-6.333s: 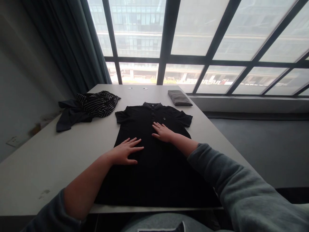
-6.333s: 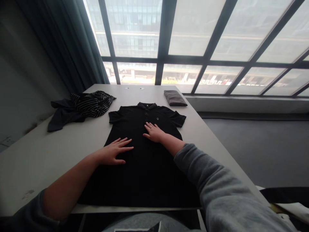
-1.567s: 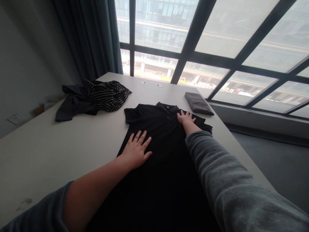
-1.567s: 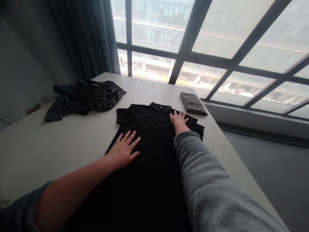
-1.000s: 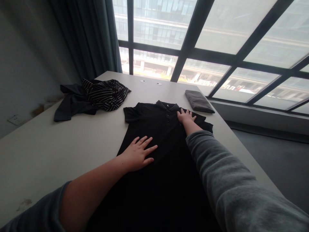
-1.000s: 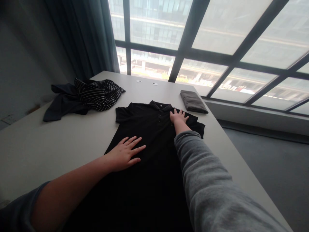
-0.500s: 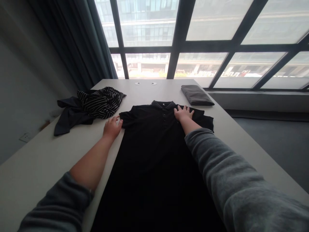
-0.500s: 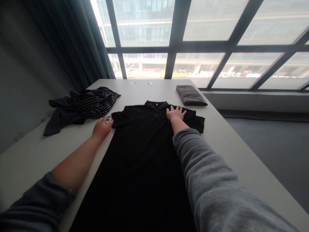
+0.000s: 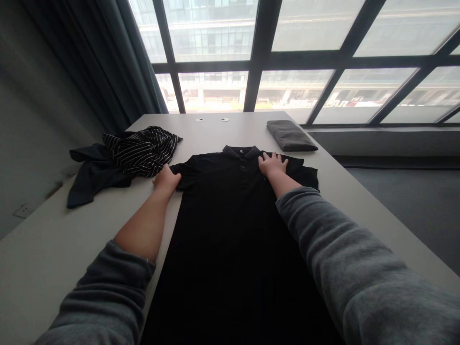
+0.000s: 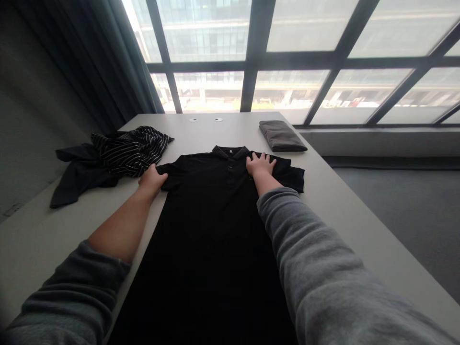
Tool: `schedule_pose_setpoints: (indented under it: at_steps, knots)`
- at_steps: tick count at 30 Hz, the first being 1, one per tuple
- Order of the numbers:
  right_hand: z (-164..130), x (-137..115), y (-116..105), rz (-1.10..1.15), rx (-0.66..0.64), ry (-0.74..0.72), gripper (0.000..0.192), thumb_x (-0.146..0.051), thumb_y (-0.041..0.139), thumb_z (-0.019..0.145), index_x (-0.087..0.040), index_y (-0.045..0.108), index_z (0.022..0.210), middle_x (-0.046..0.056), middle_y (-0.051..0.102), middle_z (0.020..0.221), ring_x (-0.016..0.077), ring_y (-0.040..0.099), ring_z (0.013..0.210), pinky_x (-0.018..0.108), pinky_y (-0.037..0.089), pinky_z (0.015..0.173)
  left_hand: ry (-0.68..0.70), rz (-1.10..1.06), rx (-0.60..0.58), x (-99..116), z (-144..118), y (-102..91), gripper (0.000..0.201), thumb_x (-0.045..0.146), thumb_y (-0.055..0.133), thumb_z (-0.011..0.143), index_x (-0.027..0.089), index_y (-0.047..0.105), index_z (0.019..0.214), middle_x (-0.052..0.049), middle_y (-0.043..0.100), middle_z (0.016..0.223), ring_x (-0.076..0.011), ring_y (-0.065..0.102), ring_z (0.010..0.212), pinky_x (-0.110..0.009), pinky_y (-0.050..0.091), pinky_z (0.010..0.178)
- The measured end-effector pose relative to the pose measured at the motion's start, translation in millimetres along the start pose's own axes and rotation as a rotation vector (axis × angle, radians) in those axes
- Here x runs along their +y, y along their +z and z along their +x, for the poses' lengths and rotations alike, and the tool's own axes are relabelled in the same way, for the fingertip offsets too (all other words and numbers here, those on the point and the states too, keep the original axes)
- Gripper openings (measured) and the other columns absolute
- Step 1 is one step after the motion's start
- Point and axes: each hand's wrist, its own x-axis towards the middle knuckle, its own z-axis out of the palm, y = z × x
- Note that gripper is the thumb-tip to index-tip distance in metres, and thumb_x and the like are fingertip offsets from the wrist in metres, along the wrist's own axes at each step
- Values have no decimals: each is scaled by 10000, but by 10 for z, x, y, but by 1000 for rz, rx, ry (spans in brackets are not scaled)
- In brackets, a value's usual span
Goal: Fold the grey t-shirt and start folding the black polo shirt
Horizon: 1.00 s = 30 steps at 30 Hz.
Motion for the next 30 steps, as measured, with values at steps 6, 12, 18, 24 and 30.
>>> schedule_pose_setpoints:
  at_steps: [6,12,18,24,30]
  knots:
    - [-12,10,-28,-14,1,4,703,-616,203,1078,-306,384,1682,145,254,1771,370,227,1621,671,145,1265,-97,24,10,2,-39,-84,525,508,718,796,245,635,1243,-202,655,1410,-457,597,1326,-569,488,1069]
    - [-67,6,-56,-11,16,3,703,-610,193,1081,-299,385,1682,131,258,1771,355,220,1624,635,141,1282,-1,-69,71,25,-80,-44,530,378,699,839,253,511,1318,-139,737,1272,-389,685,1203,-480,528,1003]
    - [-67,11,-49,-13,22,0,696,-595,200,1082,-292,395,1677,134,266,1768,356,227,1620,626,144,1286,113,-189,206,124,-174,-106,609,306,654,922,207,421,1476,-125,736,1287,-328,709,1186,-411,534,981]
    - [-38,18,-46,17,35,-3,685,-586,236,1080,-279,430,1661,148,292,1756,370,249,1610,616,166,1280,369,-183,264,346,-378,-229,610,259,610,958,209,433,1540,-102,689,1354,-284,701,1156,-386,537,1015]
    - [-41,17,-51,5,27,-5,680,-587,233,1085,-283,427,1663,151,294,1755,364,250,1609,608,173,1279,856,-100,15,570,-623,-135,654,129,560,929,258,504,1568,-55,697,1347,-248,702,1156,-380,534,1076]
